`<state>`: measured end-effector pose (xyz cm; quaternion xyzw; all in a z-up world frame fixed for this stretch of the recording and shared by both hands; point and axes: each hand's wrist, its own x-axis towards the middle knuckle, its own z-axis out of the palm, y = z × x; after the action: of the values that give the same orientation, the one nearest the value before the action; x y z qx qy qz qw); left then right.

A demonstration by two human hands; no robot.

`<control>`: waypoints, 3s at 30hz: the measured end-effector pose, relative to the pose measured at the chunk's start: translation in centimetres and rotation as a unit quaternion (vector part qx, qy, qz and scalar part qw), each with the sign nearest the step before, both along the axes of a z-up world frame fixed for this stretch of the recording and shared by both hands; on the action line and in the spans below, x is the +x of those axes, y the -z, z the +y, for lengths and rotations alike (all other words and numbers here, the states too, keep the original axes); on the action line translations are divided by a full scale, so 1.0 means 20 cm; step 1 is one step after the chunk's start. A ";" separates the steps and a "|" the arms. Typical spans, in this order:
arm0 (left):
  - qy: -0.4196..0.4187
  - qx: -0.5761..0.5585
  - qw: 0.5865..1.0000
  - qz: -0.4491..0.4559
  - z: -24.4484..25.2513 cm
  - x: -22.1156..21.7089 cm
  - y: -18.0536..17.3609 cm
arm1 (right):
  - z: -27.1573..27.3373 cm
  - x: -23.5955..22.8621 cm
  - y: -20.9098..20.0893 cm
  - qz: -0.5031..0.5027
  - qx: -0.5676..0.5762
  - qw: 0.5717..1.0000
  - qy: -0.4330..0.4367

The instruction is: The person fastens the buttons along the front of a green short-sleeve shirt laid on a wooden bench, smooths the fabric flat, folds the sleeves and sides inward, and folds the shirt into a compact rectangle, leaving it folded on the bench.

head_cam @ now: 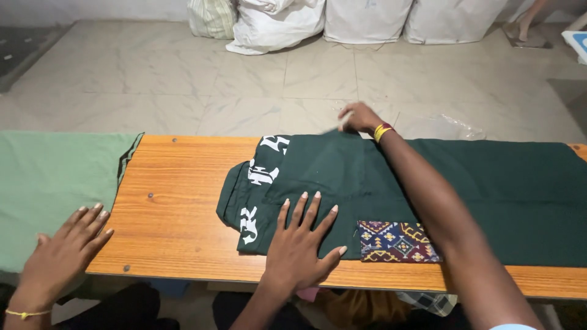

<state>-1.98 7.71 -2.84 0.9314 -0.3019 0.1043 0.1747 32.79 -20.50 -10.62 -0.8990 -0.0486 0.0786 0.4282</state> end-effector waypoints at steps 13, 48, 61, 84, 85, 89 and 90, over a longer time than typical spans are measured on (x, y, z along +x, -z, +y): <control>0.005 0.006 1.000 -0.013 -0.01 0.00 0.04 | -0.56 -1.11 -0.79 -0.110 0.354 0.927 -0.053; -0.195 -0.143 0.957 -0.162 -0.03 -0.10 0.01 | -0.69 -1.28 -0.57 -0.514 0.027 0.840 0.174; -0.213 -0.105 0.960 -0.152 -0.04 -0.09 0.04 | -1.29 -2.01 -0.13 -0.309 0.078 0.884 0.342; -0.111 -0.016 0.988 -0.110 -0.01 -0.04 0.06 | -1.32 -2.02 -0.36 -0.358 -0.074 0.837 0.407; -0.112 -0.017 0.987 -0.111 -0.01 -0.03 0.06 | -1.40 -2.03 -0.29 -0.359 -0.074 0.837 0.406; -0.112 -0.022 0.988 -0.108 -0.02 -0.04 0.00 | -1.55 -2.04 -0.17 -0.277 -0.055 0.852 0.441; -0.115 -0.021 0.987 -0.109 -0.03 -0.04 -0.02 | -1.55 -2.04 -0.19 -0.274 -0.010 0.849 0.452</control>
<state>-2.84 7.14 -2.50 0.9389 -0.2081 0.2311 0.1475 -8.07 -51.58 -6.85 -0.8109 0.2488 -0.3730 0.3761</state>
